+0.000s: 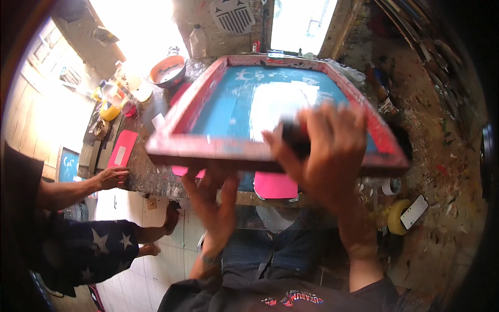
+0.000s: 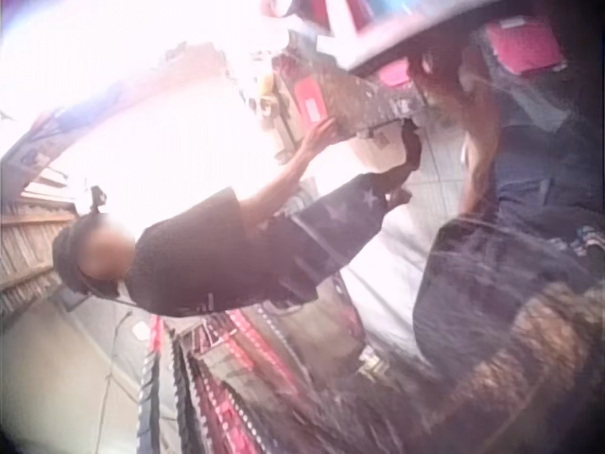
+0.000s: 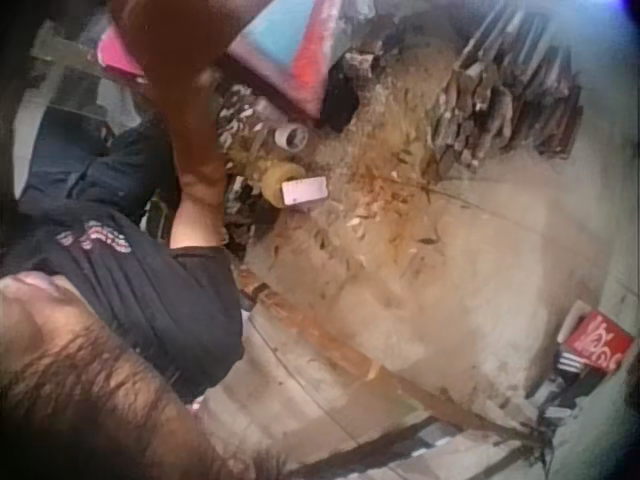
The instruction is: The person uses a squeegee to pull white ink across a screen printing frame, transferring the design onto a series of rectangular cards. They print on dark grey cards first, then switch to pink cards, placing each finished item on the table.
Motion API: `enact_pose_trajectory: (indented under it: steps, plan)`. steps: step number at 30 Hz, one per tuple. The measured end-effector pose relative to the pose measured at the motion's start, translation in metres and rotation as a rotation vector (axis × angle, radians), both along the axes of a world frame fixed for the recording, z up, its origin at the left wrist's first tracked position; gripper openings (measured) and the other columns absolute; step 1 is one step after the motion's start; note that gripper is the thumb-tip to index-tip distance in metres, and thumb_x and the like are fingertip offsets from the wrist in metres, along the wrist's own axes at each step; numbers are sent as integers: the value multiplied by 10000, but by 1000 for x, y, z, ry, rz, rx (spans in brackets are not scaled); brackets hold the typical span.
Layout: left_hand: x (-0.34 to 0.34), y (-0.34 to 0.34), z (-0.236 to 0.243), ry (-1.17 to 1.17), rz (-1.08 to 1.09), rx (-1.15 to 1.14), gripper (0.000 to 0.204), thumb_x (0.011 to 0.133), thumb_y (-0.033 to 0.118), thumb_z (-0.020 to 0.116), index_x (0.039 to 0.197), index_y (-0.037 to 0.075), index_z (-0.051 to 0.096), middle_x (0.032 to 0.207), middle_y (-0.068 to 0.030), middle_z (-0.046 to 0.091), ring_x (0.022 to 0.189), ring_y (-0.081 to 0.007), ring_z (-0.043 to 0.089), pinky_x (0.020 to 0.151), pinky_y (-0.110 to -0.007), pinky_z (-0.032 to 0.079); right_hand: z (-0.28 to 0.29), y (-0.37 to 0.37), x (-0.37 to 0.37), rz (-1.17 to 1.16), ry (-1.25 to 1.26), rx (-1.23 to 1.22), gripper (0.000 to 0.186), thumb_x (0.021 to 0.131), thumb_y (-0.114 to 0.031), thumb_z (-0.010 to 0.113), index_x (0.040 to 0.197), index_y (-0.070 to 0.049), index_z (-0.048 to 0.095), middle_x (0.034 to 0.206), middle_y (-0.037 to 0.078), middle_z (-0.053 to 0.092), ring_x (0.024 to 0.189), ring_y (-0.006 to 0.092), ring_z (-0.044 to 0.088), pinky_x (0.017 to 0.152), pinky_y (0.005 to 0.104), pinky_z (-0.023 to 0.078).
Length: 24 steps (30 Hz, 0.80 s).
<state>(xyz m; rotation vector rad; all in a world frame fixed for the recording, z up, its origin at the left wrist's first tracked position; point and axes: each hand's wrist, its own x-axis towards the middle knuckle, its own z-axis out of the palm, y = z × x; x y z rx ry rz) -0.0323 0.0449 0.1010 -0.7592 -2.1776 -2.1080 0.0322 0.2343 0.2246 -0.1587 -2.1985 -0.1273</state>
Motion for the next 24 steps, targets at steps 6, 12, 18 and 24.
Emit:
enact_pose_trajectory:
  steps: [6,12,18,24]
  plan:
    - [10,34,-122,514,54,-994,790,863,558,774,1191,-121,537,1643,-440,131,1577,-550,63,1206,-718,156,120,42,-55,-30,-120,-197,608,910,-555,731,1029,41,712,1027,242,737,891,383,725,817,431,548]
    - [-13,-68,-119,156,108,-465,217,894,-3,684,1069,-12,555,1563,-349,390,1420,-427,465,1155,-494,388,165,130,-96,75,-148,-321,666,946,-587,670,1252,3,705,1119,197,749,973,276,742,909,338,531]
    - [-111,-184,-105,-48,674,-198,285,981,40,631,1247,14,533,1125,-150,623,1053,-265,639,974,-388,494,149,137,-116,58,-195,-263,626,933,-570,686,1177,5,717,1061,205,738,944,301,730,872,377,536]
    - [-157,-190,-110,239,796,-574,622,1006,133,669,1527,-37,375,1528,-268,479,1437,-392,453,1230,-464,316,150,50,-67,-97,-180,-203,591,920,-554,703,1101,8,729,1003,212,728,916,326,718,836,417,540]
